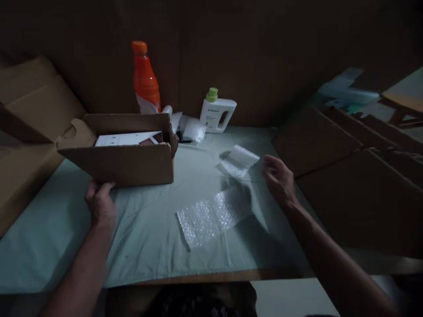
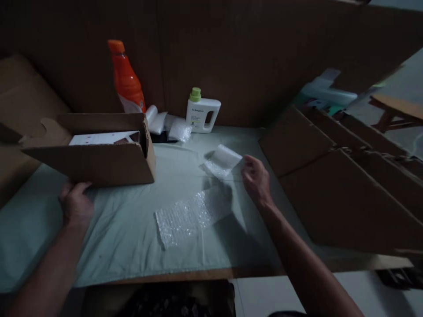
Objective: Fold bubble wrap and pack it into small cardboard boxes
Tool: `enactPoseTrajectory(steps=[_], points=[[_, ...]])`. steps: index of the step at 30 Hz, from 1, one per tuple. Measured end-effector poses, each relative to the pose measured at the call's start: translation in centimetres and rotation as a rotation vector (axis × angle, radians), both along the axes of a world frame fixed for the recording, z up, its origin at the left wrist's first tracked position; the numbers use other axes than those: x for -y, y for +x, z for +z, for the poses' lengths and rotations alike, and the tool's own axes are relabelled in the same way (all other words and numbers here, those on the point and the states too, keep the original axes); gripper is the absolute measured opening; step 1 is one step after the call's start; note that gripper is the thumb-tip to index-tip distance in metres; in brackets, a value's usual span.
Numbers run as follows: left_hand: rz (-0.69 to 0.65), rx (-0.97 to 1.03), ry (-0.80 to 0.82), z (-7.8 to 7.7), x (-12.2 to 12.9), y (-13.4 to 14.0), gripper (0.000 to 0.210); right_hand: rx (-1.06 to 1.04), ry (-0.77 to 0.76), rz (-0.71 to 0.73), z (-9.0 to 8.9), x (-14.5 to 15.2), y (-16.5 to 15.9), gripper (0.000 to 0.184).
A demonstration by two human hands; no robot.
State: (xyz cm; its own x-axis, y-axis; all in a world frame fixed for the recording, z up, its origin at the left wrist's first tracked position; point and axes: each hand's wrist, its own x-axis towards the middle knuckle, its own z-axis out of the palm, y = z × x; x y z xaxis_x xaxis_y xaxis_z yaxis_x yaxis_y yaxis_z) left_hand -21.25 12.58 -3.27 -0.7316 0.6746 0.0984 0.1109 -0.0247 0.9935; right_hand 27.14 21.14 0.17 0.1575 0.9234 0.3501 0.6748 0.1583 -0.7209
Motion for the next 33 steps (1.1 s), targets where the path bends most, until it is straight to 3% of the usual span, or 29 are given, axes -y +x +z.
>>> enactPoseTrajectory(steps=[4,6,9,12,14,17,21,25,28,30,33], points=[[0.071,0.011,0.016,0.7,-0.3,1.0,0.025,0.396,-0.346,0.377,0.9,7.0,-4.6,0.033],[0.089,-0.001,0.018,0.7,-0.4,1.2,0.027,0.629,-0.413,0.418,0.7,9.1,-7.8,0.038],[0.140,0.023,0.052,0.5,-0.4,1.3,0.035,0.835,-0.405,0.417,0.2,10.1,-11.3,0.027],[0.136,0.023,0.033,0.3,-0.4,1.1,0.037,0.830,-0.406,0.558,1.2,9.1,-12.4,0.018],[0.124,-0.003,0.003,0.4,-0.4,1.1,0.034,0.767,-0.351,0.639,2.9,7.4,-12.3,0.022],[0.141,0.016,0.010,0.4,-0.4,1.2,0.034,0.732,-0.199,0.609,6.1,2.6,-12.8,0.024],[0.139,0.044,-0.020,0.1,-0.5,1.4,0.039,0.823,-0.124,0.441,9.6,-7.9,-16.1,0.017],[0.152,0.057,-0.008,-0.4,-0.7,1.3,0.042,0.762,0.030,0.283,11.0,-16.9,-19.8,0.030],[0.141,0.048,0.033,-0.7,-0.7,1.2,0.039,0.524,0.174,0.257,9.4,-17.7,-20.9,0.034],[0.107,0.037,0.038,-0.9,-0.7,1.1,0.037,0.357,0.136,0.351,6.7,-15.1,-20.9,0.028],[0.106,0.059,0.032,-1.0,-0.9,1.1,0.038,0.281,0.027,0.475,1.5,-8.5,-20.4,0.030]])
